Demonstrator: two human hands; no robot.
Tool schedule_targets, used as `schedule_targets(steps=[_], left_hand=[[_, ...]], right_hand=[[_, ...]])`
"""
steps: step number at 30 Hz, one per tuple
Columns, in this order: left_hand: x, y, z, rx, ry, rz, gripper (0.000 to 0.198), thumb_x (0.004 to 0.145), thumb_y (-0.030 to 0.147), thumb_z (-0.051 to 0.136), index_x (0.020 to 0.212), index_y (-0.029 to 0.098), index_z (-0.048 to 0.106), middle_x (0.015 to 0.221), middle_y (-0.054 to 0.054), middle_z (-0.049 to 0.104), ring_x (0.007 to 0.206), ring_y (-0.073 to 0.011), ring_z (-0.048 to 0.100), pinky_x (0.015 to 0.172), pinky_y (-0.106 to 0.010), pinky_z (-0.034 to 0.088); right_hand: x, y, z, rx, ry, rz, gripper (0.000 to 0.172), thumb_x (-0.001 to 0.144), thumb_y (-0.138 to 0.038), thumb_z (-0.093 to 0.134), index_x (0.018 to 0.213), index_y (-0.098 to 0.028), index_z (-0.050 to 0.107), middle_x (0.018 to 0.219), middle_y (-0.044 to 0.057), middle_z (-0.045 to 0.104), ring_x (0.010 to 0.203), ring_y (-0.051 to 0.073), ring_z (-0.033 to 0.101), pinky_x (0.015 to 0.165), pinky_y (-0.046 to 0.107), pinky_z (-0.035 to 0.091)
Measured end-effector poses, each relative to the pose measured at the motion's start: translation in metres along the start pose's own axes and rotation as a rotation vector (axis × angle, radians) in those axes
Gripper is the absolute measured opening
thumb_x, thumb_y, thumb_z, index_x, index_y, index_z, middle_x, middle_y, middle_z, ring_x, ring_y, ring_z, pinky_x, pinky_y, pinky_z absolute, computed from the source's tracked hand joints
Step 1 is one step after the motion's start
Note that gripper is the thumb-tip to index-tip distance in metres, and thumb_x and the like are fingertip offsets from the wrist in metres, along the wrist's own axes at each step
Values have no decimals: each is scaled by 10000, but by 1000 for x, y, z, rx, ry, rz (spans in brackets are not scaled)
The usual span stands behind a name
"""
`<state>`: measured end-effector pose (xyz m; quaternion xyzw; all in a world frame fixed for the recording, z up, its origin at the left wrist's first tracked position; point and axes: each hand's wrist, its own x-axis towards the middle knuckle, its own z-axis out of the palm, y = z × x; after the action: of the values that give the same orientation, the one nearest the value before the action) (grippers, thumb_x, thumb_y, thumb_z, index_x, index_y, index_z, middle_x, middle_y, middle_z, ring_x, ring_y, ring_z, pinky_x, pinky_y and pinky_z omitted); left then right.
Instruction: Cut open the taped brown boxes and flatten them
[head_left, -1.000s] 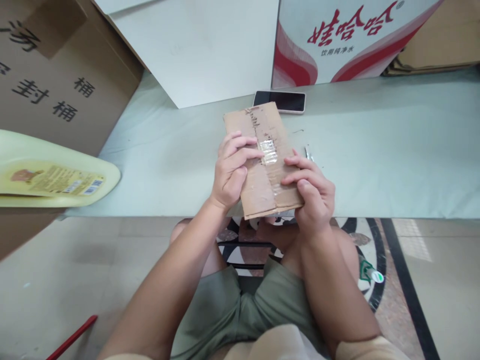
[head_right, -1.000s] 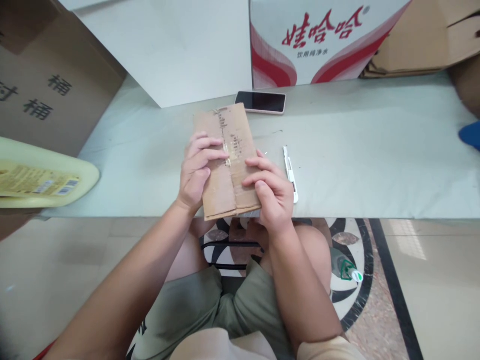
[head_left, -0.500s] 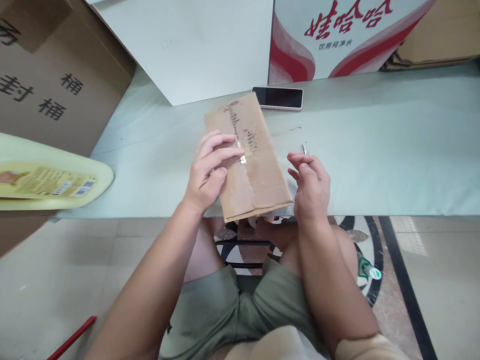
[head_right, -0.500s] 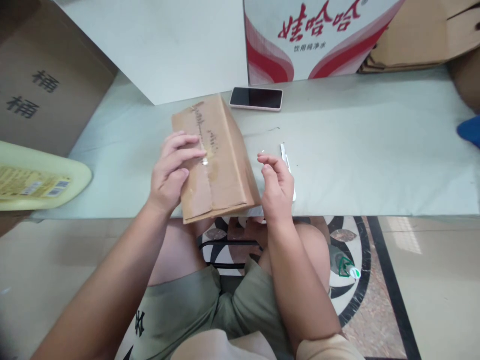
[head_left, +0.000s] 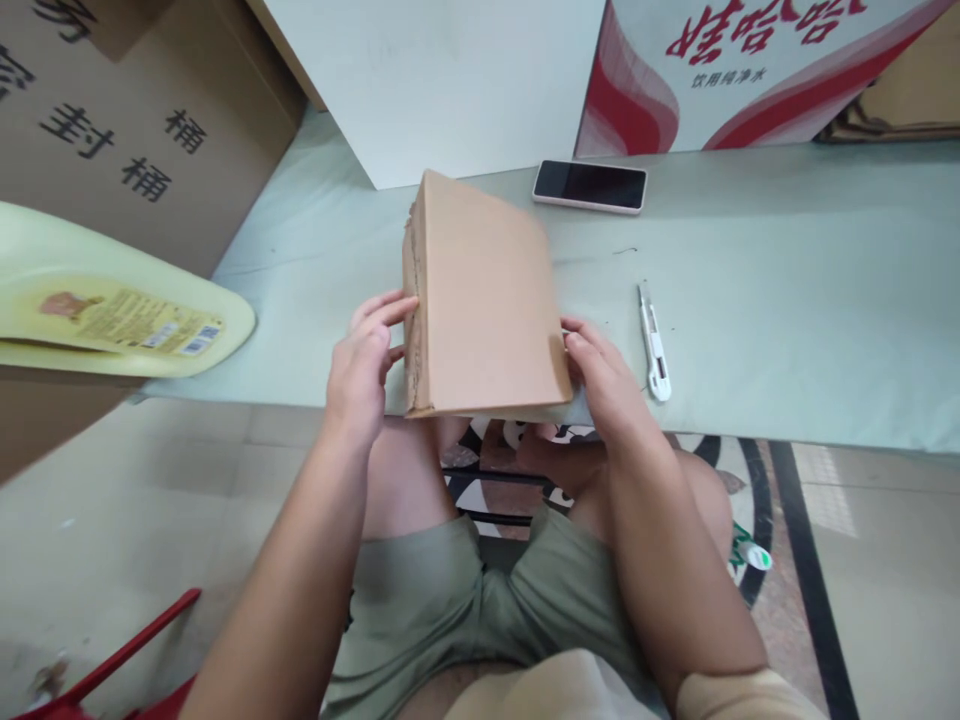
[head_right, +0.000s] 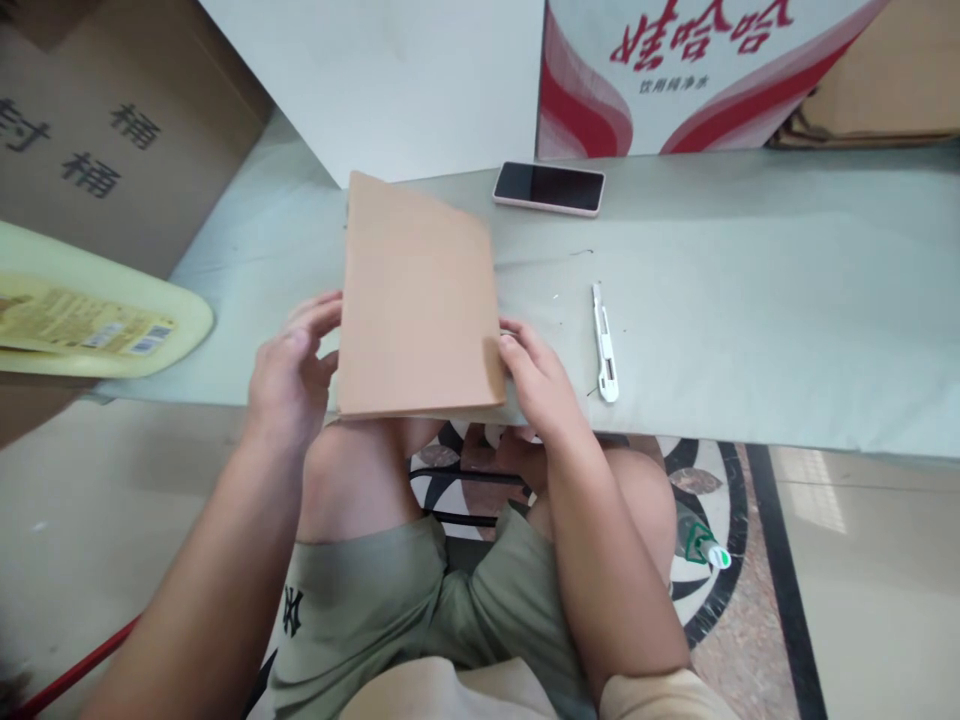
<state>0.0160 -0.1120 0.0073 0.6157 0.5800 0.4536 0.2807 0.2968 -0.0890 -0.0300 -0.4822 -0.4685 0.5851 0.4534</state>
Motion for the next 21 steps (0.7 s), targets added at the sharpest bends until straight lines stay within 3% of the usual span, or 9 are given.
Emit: schedule_targets(steps=[3,7,12,15,17,19,21], left_hand=[[-1,8,0,-274,-21,-253,545,927,714,556,1210,294,758,1325,-93,762,1339,-384,664,894,-481,662],[-2,16,9,-400,-116,-379,525,865,707,666,1079,233,742,1001,-78,817,1095,-376,771,825,-494,660],[4,28,36,-663,-199,-585,411,882,585,658,1009,201,732,878,-94,791,834,-326,786,642,-445,634],[5,38,57,-853,-200,-736,297,829,378,707,1042,174,738,980,-82,806,907,-268,788,740,-380,656],[3,42,70,-858,-206,-829,308,794,284,726,1081,175,737,1051,-73,811,974,-244,785,818,-358,659],[0,42,78,-772,-234,-865,317,802,297,752,1098,187,734,1059,-83,811,1028,-272,779,877,-406,659],[-2,39,80,-636,-228,-810,332,814,353,783,1104,201,732,1076,-100,806,1110,-326,762,952,-480,639]], right_hand=[[-4,-2,0,-8,-137,-107,628,929,-690,644,1368,-242,690,1441,106,715,1361,303,659,1160,509,533],[-6,-4,-3,60,-240,-252,736,934,-773,601,1487,-287,621,1604,104,594,1493,316,567,1223,546,492],[-8,-14,-8,94,6,-555,572,955,-739,566,1363,-352,671,1618,18,567,1577,318,469,1301,567,407],[-12,-21,-11,43,130,-621,485,972,-692,541,1280,-347,690,1639,4,529,1614,344,404,1309,601,376],[-14,-24,-13,22,151,-622,459,980,-681,517,1206,-327,702,1620,15,547,1606,365,411,1306,622,365],[-15,-25,-16,1,141,-604,421,984,-655,526,1136,-308,711,1576,32,590,1574,373,454,1296,625,376],[-15,-25,-18,-51,127,-568,405,982,-644,549,1088,-293,719,1535,49,626,1535,372,503,1279,617,402]])
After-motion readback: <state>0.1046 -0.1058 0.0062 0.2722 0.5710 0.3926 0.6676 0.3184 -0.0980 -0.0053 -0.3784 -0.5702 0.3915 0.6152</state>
